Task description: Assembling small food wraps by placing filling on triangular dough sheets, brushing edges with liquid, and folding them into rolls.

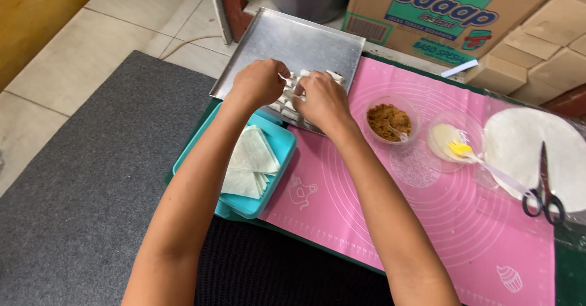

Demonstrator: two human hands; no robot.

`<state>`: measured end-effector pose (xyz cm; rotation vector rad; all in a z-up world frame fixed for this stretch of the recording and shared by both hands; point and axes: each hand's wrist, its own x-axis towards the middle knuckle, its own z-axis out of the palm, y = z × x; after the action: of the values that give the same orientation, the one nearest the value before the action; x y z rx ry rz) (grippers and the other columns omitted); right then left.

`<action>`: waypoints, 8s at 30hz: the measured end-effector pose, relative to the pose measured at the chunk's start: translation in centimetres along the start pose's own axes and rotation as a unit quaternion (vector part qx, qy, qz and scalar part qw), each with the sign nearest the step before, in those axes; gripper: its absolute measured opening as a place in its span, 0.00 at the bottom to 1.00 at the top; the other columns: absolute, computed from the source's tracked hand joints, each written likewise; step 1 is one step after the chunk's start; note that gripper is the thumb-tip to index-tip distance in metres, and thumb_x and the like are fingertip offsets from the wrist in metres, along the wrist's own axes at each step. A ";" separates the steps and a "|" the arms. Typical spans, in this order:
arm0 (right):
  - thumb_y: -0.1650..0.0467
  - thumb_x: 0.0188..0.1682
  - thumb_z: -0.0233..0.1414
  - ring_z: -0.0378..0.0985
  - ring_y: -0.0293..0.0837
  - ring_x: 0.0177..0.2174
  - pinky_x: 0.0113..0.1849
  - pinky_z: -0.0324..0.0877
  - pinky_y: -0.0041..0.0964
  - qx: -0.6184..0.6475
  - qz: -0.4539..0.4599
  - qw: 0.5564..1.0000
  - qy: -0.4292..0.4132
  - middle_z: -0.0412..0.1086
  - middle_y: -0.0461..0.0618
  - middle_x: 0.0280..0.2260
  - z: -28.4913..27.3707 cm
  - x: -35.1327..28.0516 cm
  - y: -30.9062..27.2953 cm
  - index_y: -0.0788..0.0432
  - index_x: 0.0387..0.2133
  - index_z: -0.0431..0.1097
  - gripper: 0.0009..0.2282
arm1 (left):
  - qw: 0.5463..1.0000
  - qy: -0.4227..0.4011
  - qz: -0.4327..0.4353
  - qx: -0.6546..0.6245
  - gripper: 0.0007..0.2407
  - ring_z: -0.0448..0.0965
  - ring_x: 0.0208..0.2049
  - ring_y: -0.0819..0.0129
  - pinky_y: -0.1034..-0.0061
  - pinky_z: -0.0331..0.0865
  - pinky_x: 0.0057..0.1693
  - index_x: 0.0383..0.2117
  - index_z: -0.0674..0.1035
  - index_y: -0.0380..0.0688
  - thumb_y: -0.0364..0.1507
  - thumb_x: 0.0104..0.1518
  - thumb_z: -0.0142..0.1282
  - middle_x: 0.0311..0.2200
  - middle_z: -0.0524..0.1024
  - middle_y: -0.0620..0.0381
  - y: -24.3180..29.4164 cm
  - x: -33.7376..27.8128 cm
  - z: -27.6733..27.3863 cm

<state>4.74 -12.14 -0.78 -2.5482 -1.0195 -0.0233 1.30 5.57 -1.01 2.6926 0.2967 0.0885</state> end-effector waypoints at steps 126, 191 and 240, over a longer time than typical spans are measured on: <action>0.62 0.46 0.58 0.84 0.52 0.31 0.35 0.75 0.45 0.118 0.389 0.914 0.020 0.80 0.45 0.26 -6.0 -29.5 11.3 0.48 0.36 0.80 0.09 | 0.976 0.010 0.215 -0.030 0.10 0.75 0.47 0.61 0.64 0.71 0.50 0.40 0.85 0.55 0.36 0.54 0.59 0.42 0.78 0.59 17.0 -14.4 13.6; 0.65 0.54 0.56 0.79 0.53 0.30 0.31 0.75 0.46 -0.100 0.081 0.960 0.249 0.68 0.50 0.24 -6.6 -18.8 10.9 0.50 0.31 0.77 0.05 | 0.721 0.008 -0.100 -0.686 0.10 0.85 0.25 0.63 0.74 0.84 0.34 0.47 0.69 0.34 0.26 0.63 0.52 0.28 0.75 0.49 15.8 -7.1 16.3; 0.68 0.51 0.57 0.80 0.60 0.31 0.33 0.74 0.52 0.079 0.168 0.961 0.205 0.74 0.54 0.25 -6.5 -19.3 10.0 0.53 0.34 0.81 0.05 | 0.715 0.003 -0.111 -0.691 0.09 0.87 0.29 0.60 0.74 0.84 0.38 0.46 0.70 0.37 0.26 0.63 0.51 0.28 0.76 0.50 16.3 -7.5 15.9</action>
<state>-1.96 -33.78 -1.36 -2.3927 -0.4100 -0.3462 -1.19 -16.99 -8.68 1.1341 0.3452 0.1608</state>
